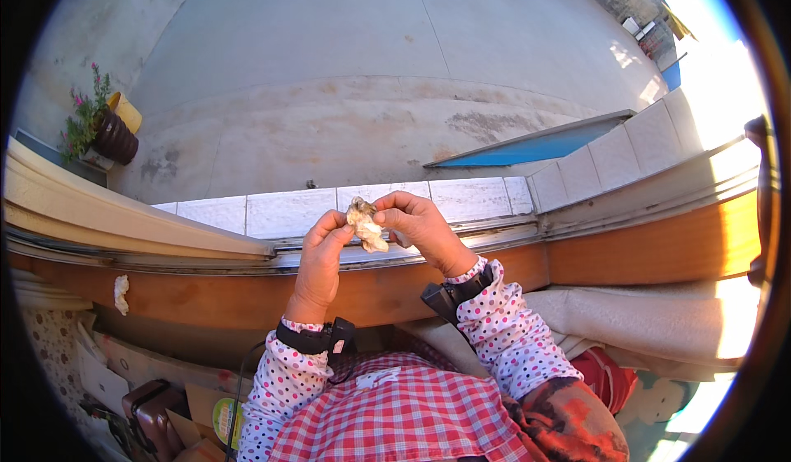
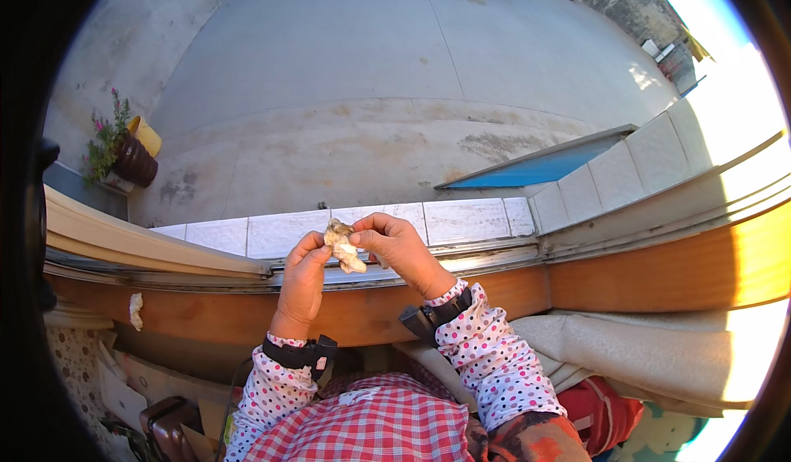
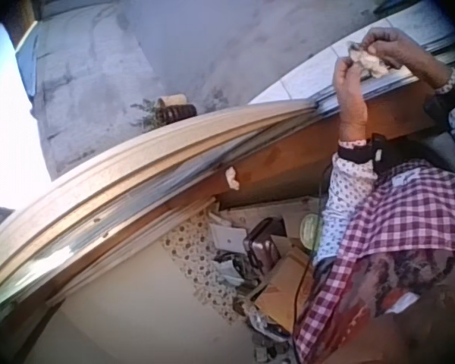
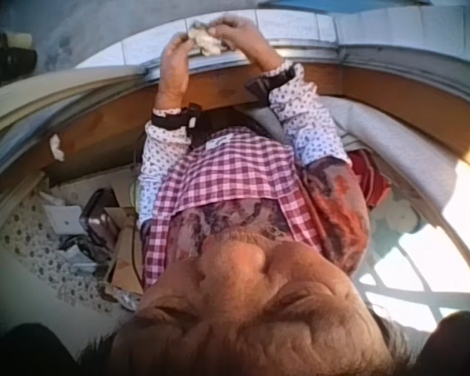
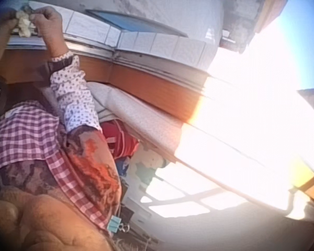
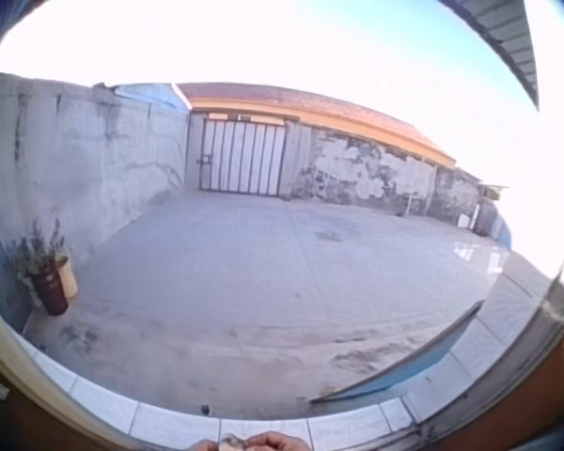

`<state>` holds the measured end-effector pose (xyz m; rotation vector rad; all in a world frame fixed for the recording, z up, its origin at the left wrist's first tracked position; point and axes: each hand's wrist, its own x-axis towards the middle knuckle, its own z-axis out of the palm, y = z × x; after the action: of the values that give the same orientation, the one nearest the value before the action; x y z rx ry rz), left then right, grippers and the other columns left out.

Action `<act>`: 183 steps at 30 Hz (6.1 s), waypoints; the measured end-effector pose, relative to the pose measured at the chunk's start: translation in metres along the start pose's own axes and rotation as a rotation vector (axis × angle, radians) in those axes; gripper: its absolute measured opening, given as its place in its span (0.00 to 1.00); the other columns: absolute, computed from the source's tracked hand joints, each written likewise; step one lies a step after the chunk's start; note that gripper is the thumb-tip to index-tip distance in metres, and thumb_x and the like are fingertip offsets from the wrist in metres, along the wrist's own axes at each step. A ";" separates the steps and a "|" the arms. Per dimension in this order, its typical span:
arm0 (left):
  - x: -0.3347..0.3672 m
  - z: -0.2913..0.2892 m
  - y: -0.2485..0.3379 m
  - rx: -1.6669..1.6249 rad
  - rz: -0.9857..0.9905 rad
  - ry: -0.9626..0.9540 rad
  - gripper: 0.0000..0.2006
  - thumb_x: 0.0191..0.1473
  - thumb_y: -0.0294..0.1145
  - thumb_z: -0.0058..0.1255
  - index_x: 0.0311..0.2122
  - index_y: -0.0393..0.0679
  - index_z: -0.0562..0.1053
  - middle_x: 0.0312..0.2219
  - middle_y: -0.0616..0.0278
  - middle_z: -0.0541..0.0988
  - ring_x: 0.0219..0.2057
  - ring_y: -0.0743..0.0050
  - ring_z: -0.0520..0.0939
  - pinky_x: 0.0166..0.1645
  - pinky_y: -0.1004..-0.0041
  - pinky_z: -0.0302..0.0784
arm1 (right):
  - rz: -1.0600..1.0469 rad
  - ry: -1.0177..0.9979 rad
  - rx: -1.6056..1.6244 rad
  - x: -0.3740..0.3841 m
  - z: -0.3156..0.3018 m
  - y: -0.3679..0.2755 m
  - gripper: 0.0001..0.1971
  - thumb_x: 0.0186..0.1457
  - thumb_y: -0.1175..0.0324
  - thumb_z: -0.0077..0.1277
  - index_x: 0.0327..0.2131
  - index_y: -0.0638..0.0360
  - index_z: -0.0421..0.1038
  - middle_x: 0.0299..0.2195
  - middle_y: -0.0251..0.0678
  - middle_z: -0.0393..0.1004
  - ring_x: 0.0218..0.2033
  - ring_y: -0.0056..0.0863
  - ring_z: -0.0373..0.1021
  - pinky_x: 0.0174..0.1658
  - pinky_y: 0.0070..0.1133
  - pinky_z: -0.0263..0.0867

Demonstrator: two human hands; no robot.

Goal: The person repeatedly wipes a tiled window sill with a small white cloth, moving along the sill and occasionally refolding the cloth. The person also wipes the wooden window frame and the metal track. The task is performed by hand with a cloth.

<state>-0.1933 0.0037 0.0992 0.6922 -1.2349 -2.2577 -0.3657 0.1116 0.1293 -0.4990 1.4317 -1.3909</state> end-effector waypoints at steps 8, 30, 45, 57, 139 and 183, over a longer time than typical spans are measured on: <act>-0.011 0.015 0.006 0.842 0.481 0.265 0.07 0.56 0.28 0.60 0.37 0.40 0.75 0.34 0.61 0.79 0.38 0.64 0.79 0.48 0.65 0.72 | -0.062 0.094 0.038 0.008 0.004 0.003 0.07 0.60 0.67 0.59 0.37 0.59 0.76 0.25 0.25 0.74 0.22 0.12 0.67 0.24 0.13 0.59; -0.007 0.011 -0.003 0.158 0.056 0.186 0.04 0.61 0.24 0.51 0.35 0.35 0.75 0.32 0.62 0.81 0.35 0.78 0.81 0.46 0.73 0.77 | 0.009 -0.064 0.010 0.003 -0.003 0.006 0.05 0.60 0.67 0.55 0.36 0.56 0.76 0.29 0.26 0.75 0.24 0.12 0.67 0.26 0.12 0.60; -0.008 0.014 -0.026 -0.173 -0.143 0.107 0.08 0.64 0.29 0.55 0.43 0.36 0.75 0.37 0.60 0.81 0.39 0.75 0.82 0.49 0.70 0.80 | 0.249 -0.072 0.265 -0.002 -0.032 0.034 0.04 0.59 0.70 0.57 0.37 0.56 0.77 0.32 0.27 0.79 0.28 0.13 0.72 0.29 0.12 0.66; -0.009 0.028 -0.041 0.315 -0.013 0.113 0.11 0.62 0.27 0.57 0.48 0.35 0.77 0.40 0.59 0.82 0.41 0.75 0.80 0.50 0.73 0.76 | 0.197 0.146 0.211 -0.021 -0.085 0.031 0.11 0.61 0.70 0.57 0.45 0.62 0.79 0.32 0.30 0.80 0.22 0.15 0.70 0.24 0.13 0.64; -0.096 -0.072 -0.093 1.428 0.564 0.364 0.32 0.56 0.45 0.55 0.64 0.43 0.65 0.67 0.48 0.63 0.70 0.37 0.58 0.73 0.36 0.47 | -0.044 0.191 -1.801 0.003 -0.330 0.040 0.10 0.56 0.78 0.48 0.43 0.62 0.69 0.40 0.53 0.79 0.43 0.56 0.76 0.46 0.43 0.72; -0.099 -0.071 -0.090 1.360 0.568 0.370 0.33 0.54 0.46 0.60 0.63 0.47 0.67 0.67 0.49 0.63 0.70 0.37 0.57 0.73 0.37 0.47 | 0.300 0.217 -0.554 0.103 -0.111 0.012 0.17 0.54 0.78 0.56 0.48 0.71 0.69 0.38 0.46 0.76 0.34 0.39 0.80 0.33 0.31 0.81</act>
<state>-0.0876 0.0638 0.0085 0.9297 -2.2780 -0.5730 -0.4955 0.0798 0.0569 -0.4613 1.9912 -0.8185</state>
